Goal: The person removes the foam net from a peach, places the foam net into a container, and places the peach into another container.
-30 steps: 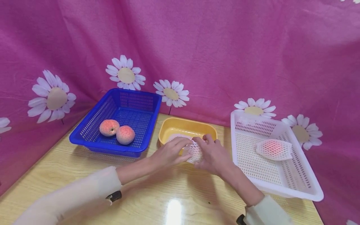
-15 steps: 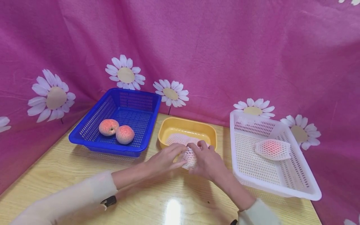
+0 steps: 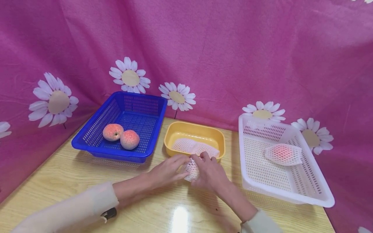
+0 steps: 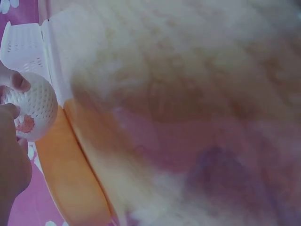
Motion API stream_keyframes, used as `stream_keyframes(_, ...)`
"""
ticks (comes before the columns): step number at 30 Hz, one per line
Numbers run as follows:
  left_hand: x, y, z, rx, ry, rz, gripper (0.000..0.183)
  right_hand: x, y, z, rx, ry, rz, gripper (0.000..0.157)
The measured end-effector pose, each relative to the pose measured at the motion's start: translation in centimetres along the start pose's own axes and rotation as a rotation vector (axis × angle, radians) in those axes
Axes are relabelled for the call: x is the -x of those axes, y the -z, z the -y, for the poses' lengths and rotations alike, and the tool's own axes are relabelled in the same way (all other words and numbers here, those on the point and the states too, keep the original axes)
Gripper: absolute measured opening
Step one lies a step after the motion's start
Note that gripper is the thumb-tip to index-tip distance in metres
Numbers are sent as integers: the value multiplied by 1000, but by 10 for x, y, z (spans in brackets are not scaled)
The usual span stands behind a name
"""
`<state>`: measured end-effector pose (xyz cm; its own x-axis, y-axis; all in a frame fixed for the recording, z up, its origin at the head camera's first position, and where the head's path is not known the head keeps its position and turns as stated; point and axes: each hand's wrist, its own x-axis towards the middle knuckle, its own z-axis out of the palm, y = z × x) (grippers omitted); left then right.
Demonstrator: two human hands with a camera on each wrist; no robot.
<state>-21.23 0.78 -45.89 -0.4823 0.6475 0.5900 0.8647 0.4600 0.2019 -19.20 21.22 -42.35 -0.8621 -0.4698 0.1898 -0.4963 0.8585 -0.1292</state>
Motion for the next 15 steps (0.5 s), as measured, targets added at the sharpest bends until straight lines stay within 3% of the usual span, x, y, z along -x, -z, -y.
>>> stream_keyframes(15,14,-3,6,92,68,64,39,1,-12,6,13,1,22,79)
